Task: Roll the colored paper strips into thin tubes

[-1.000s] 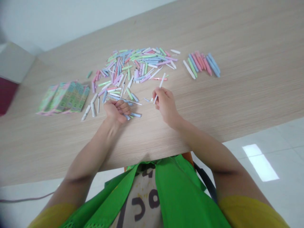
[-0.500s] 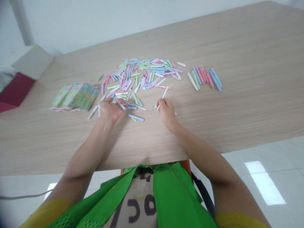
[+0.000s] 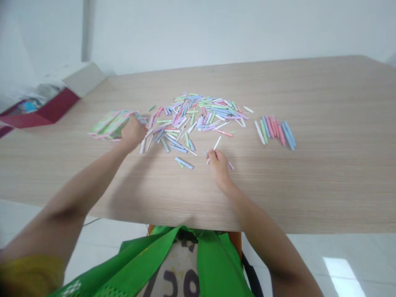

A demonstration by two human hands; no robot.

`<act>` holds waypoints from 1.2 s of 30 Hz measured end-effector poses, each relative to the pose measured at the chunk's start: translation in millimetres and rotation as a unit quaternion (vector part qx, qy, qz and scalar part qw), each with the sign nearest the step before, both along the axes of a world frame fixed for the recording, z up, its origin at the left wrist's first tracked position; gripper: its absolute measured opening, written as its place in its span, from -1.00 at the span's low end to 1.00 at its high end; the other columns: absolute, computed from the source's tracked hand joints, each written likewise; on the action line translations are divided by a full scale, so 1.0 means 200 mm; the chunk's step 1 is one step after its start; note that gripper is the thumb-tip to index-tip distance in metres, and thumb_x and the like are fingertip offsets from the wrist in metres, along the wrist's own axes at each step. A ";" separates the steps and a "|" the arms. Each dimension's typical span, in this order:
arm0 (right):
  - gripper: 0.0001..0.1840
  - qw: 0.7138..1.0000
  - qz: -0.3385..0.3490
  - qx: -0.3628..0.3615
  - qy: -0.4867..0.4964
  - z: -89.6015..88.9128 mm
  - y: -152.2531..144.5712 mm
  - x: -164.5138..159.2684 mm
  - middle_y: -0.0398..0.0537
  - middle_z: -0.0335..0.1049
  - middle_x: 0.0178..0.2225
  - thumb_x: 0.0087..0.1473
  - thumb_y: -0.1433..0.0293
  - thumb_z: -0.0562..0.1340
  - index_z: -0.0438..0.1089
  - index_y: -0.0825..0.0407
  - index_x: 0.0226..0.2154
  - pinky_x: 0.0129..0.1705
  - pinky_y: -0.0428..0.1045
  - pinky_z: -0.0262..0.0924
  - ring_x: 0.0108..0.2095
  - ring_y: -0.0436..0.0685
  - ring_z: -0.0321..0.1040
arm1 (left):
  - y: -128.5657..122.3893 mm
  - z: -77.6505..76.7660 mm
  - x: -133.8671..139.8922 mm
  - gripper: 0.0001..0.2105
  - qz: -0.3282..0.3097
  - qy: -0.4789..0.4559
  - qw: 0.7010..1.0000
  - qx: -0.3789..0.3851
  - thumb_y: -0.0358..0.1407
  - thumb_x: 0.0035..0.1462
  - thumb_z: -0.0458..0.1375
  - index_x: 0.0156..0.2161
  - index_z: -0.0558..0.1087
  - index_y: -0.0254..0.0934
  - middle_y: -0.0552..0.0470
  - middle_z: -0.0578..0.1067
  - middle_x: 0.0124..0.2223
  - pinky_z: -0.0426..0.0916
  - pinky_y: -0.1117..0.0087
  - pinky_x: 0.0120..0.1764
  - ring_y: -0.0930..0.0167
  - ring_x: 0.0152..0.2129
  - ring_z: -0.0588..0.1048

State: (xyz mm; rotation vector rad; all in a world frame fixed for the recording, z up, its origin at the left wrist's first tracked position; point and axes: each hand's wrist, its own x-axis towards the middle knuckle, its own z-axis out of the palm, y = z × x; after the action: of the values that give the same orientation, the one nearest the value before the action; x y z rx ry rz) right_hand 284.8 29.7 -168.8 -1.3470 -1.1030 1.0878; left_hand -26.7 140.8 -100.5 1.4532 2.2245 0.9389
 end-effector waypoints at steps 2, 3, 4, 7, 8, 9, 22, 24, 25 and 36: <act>-0.66 0.999 0.011 0.008 -0.037 0.01 -0.01 0.00 -0.27 0.01 -0.68 0.15 0.19 0.09 0.25 -0.03 -0.58 -0.53 -0.03 -0.18 -0.62 0.00 -0.05 | 0.00 -0.02 -0.03 -0.82 -0.002 0.104 0.995 -0.006 -0.41 0.14 0.16 -0.15 0.30 -0.30 -0.34 0.53 -0.09 0.23 -0.15 0.13 -0.06 0.13 0.42; -0.66 0.998 0.014 0.011 -0.059 0.02 -0.02 0.00 -0.27 0.03 -0.68 0.15 0.20 0.09 0.25 -0.03 -0.59 -0.51 -0.03 -0.17 -0.61 0.00 -0.02 | 0.00 -0.04 -0.03 -0.84 -0.011 0.147 0.989 -0.008 -0.39 0.16 0.16 -0.15 0.32 -0.32 -0.36 0.53 -0.07 0.21 -0.19 0.13 -0.10 0.13 0.42; -0.66 0.997 0.017 0.014 -0.080 0.03 -0.02 0.00 -0.26 0.05 -0.68 0.16 0.21 0.08 0.25 -0.03 -0.59 -0.50 -0.03 -0.15 -0.60 0.01 0.00 | 0.00 -0.07 -0.03 -0.87 -0.027 0.190 0.981 -0.021 -0.37 0.18 0.14 -0.16 0.35 -0.34 -0.38 0.52 -0.05 0.22 -0.21 0.11 -0.12 0.11 0.43; -0.66 0.990 0.026 0.024 -0.137 0.06 -0.03 0.00 -0.23 0.13 -0.66 0.17 0.25 0.07 0.25 -0.02 -0.59 -0.44 -0.02 -0.11 -0.56 0.03 0.09 | 0.03 -0.17 0.00 -0.89 -0.042 0.262 0.963 -0.053 -0.36 0.22 0.09 -0.24 0.41 -0.38 -0.42 0.51 -0.06 0.26 -0.25 0.04 -0.17 0.06 0.45; -0.66 0.988 0.030 0.028 -0.151 0.07 -0.03 0.00 -0.22 0.15 -0.65 0.18 0.25 0.07 0.26 -0.02 -0.59 -0.42 -0.02 -0.10 -0.55 0.04 0.11 | 0.04 -0.21 0.01 -0.87 -0.036 0.266 0.962 -0.053 -0.36 0.23 0.06 -0.28 0.42 -0.39 -0.43 0.51 -0.07 0.26 -0.25 0.03 -0.17 0.06 0.44; -0.65 0.986 0.035 0.030 -0.161 0.07 -0.03 0.00 -0.22 0.17 -0.65 0.19 0.25 0.07 0.26 -0.03 -0.58 -0.42 -0.01 -0.10 -0.54 0.04 0.12 | 0.05 -0.24 0.02 -0.84 -0.028 0.266 0.962 -0.049 -0.36 0.25 0.04 -0.31 0.42 -0.40 -0.45 0.50 -0.08 0.27 -0.24 0.01 -0.17 0.06 0.44; -0.88 0.993 -0.106 -0.017 0.043 -0.01 0.04 -0.01 -0.39 0.15 -0.67 0.17 0.31 0.13 0.13 -0.06 -0.30 -0.61 -0.11 -0.11 -0.68 -0.04 0.06 | -0.09 0.06 0.25 -0.71 -0.258 0.387 0.883 -0.060 -0.29 0.24 0.04 -0.07 0.52 -0.39 -0.34 0.54 -0.08 0.35 -0.02 -0.05 -0.07 -0.07 0.51; -0.77 0.988 -0.125 -0.008 0.094 0.00 0.05 0.00 -0.43 0.13 -0.69 0.18 0.21 0.17 0.07 -0.08 -0.32 -0.65 -0.14 -0.15 -0.71 -0.08 0.03 | -0.21 0.07 0.37 -0.74 -0.431 0.410 0.804 -0.018 -0.31 0.22 0.07 -0.04 0.52 -0.28 -0.21 0.56 -0.10 0.37 0.12 -0.10 0.08 -0.15 0.54; -0.70 0.985 -0.134 0.006 0.109 0.01 0.06 0.01 -0.44 0.13 -0.69 0.18 0.15 0.19 0.06 -0.08 -0.32 -0.66 -0.16 -0.16 -0.72 -0.10 0.03 | -0.27 0.05 0.42 -0.76 -0.506 0.419 0.754 0.008 -0.31 0.22 0.09 -0.07 0.52 -0.27 -0.19 0.56 -0.13 0.37 0.17 -0.13 0.13 -0.18 0.54; -0.59 0.979 -0.159 0.048 0.116 0.06 0.03 0.02 -0.40 0.14 -0.68 0.18 -0.02 0.18 0.09 -0.07 -0.34 -0.69 -0.16 -0.19 -0.71 -0.11 0.03 | -0.36 -0.28 0.40 -0.86 -0.597 0.312 0.701 0.234 -0.33 0.31 0.07 -0.22 0.49 -0.26 -0.15 0.59 -0.16 0.38 0.21 -0.06 0.28 -0.12 0.52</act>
State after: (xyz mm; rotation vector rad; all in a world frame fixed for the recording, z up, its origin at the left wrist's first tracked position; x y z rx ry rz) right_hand 289.8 34.9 -157.3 -1.2338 -0.7305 0.9162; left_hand 53.3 69.4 -156.6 3.1297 0.6997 0.5117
